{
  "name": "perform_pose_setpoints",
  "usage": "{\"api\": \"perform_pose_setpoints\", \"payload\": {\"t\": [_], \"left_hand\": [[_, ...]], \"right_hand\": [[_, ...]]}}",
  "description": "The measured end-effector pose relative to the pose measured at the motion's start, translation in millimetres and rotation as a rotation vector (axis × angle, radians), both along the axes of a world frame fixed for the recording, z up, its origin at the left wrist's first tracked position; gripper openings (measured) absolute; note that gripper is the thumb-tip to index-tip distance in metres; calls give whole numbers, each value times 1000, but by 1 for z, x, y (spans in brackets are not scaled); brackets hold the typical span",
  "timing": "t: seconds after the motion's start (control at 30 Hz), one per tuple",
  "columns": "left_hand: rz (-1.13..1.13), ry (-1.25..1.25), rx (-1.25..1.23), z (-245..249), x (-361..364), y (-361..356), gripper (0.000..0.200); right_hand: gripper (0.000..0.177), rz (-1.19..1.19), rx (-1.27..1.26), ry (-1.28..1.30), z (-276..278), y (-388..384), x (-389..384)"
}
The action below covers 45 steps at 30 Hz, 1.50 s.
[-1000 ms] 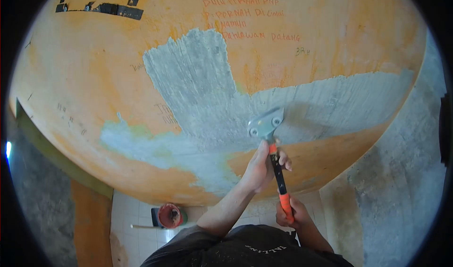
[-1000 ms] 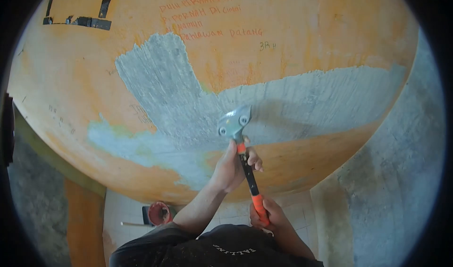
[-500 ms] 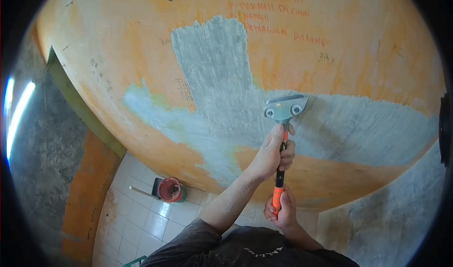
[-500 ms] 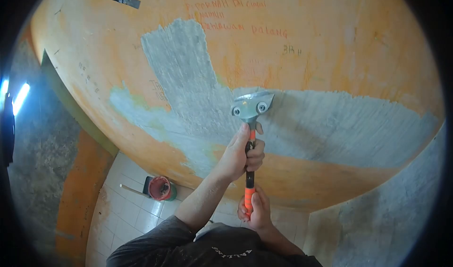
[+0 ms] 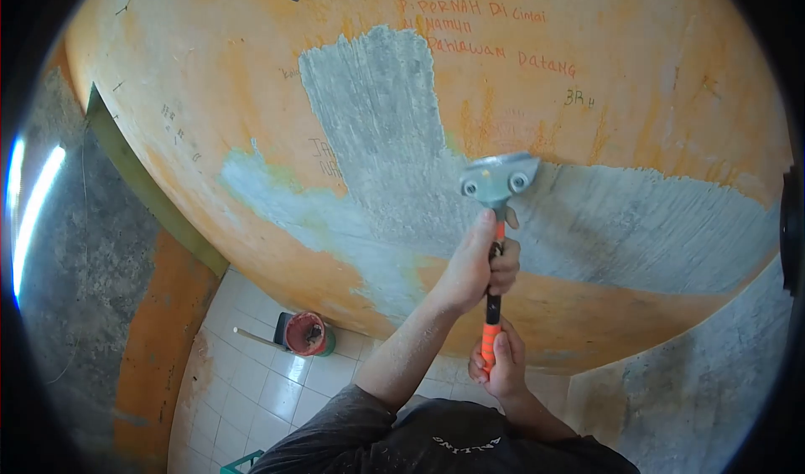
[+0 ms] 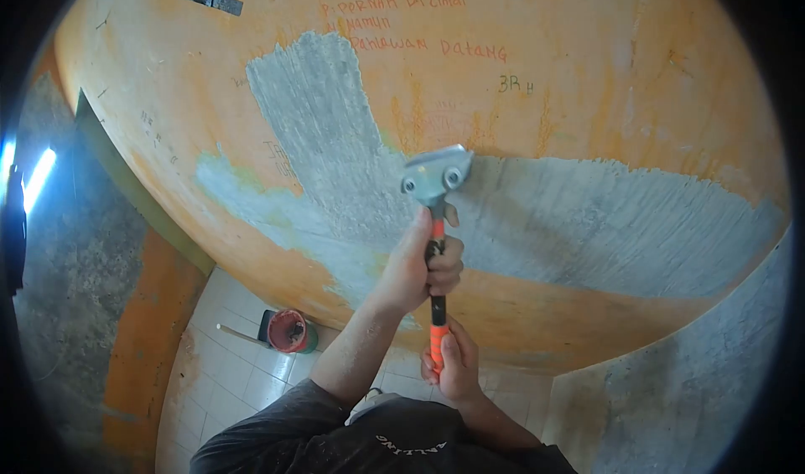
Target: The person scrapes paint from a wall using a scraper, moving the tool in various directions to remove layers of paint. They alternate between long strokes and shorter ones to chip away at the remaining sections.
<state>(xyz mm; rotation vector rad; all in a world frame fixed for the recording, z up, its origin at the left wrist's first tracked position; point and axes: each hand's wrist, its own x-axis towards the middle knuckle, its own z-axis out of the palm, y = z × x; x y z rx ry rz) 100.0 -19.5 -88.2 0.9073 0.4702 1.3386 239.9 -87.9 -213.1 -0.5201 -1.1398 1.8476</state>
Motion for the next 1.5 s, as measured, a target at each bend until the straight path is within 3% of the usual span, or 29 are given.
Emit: {"api": "perform_pose_setpoints", "payload": {"t": [0.3,0.43,0.57,0.67,0.87,0.97,1.43,1.5], "left_hand": [[-41,-6,-33,-8,0,0,43],[-22,-23,-94,-48,-9,-8,43],[120,-90,-175,-105,-37,-15,41],[165,-120,-239,-119,-65,-20,42],[273,-7,-283,-87,-113,-21,46],[261,51,-164,-76,-138,-20,44],[-149,104,-21,-62,-204,-12,35],[-163,145,-37,-59,-204,-14,35]], "right_hand": [[56,25,-40,74,-3,-2,2],[56,128,-137,126,-34,-4,12],[54,179,-177,-153,-58,1,10],[54,181,-161,-266,-71,-3,-8],[54,143,-134,-253,-66,-6,-72],[54,101,-112,-196,-58,-15,-106],[51,-165,-80,-102,-49,-50,-202],[53,-148,-179,35,-50,-61,-211]]}}
